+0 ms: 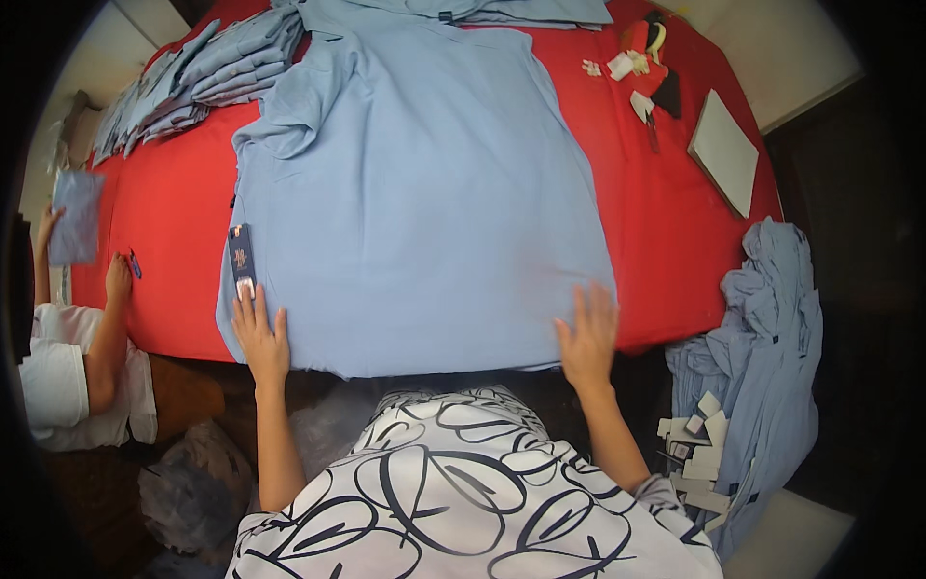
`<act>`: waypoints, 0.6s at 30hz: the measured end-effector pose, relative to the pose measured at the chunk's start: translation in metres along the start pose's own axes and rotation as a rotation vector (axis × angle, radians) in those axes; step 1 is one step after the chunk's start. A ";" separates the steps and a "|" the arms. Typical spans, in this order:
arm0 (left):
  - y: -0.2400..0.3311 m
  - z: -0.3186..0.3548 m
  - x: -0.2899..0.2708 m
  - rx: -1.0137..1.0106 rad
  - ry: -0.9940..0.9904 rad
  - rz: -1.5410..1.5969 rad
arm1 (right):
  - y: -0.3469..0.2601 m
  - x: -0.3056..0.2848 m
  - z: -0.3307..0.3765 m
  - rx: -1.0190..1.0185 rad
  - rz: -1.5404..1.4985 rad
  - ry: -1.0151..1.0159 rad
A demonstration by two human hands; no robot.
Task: The person folds blue collared shirts using a cardboard template and attaches price tags by hand on a red surface.
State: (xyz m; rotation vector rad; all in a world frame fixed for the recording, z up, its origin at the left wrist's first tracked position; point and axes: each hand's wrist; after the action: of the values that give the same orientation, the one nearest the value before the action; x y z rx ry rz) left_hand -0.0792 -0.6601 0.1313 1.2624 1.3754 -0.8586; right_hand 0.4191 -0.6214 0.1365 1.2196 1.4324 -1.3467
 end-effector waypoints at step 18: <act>-0.092 -0.190 0.005 -0.101 0.261 -0.100 | -0.101 0.016 -0.287 0.056 -0.142 0.243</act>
State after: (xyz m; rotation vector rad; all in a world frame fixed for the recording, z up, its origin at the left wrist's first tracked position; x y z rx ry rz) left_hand -0.2090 -0.4953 0.1540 1.2692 1.6800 -0.6988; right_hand 0.3342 -0.3308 0.1740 1.3768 1.6880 -1.3773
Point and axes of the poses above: each hand's wrist, its own z-axis away from the middle knuckle, its own x-axis out of the palm, y = z × x, and after that the axes turned 10 degrees about x, right-handed
